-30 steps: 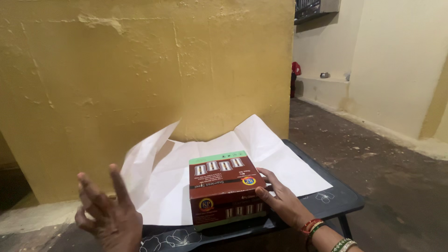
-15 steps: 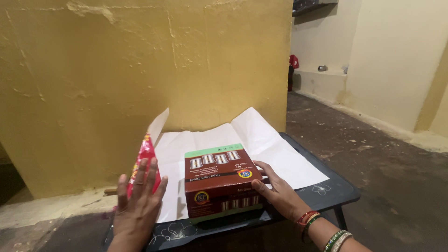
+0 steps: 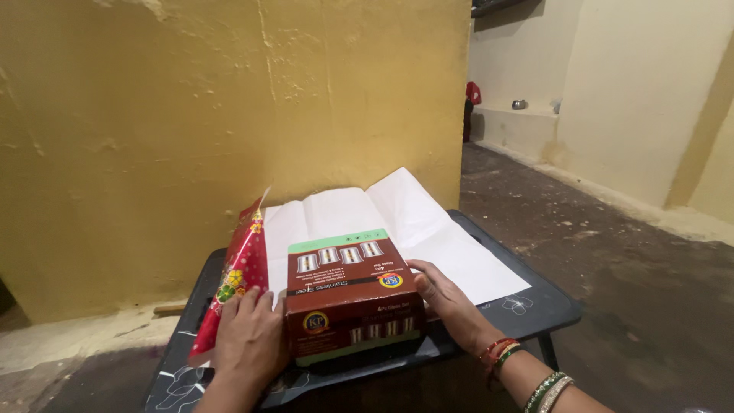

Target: The person places a rectangular box on a black tray and wraps it with red floral-patterned wrapping paper. They fold the paper around the box, smooth the edges, and adjust the paper to cover the box. The clip ends before the wrapping is fully secured.

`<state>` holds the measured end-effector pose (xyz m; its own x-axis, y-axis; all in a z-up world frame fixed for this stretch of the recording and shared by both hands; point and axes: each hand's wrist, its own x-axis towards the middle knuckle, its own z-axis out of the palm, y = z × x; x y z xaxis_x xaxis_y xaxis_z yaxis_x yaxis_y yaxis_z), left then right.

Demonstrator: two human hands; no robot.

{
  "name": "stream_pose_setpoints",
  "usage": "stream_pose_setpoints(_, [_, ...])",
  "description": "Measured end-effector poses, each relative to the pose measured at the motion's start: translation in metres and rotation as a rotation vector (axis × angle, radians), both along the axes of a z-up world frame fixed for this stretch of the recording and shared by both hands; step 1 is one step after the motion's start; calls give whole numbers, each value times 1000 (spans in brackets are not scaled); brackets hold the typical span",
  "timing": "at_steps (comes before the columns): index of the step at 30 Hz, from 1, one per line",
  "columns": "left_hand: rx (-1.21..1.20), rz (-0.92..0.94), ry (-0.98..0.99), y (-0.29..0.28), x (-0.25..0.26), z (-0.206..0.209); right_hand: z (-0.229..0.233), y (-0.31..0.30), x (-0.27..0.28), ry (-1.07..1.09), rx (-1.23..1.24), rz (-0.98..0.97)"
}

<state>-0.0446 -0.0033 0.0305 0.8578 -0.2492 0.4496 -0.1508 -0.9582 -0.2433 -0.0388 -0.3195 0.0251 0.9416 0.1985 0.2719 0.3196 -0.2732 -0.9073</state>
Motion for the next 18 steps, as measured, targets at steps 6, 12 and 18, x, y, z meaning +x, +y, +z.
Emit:
stream_pose_setpoints(6, [-805, 14, 140, -3, 16, -20, -2, -2, 6, 10, 60, 28])
stream_pose_setpoints(12, [-1231, 36, 262, -2, 50, -11, 4, -1, 12, 129, 124, 1])
stream_pose_setpoints(18, [-1333, -103, 289, -6, 49, -3, 4, 2, 26, 136, 245, -84])
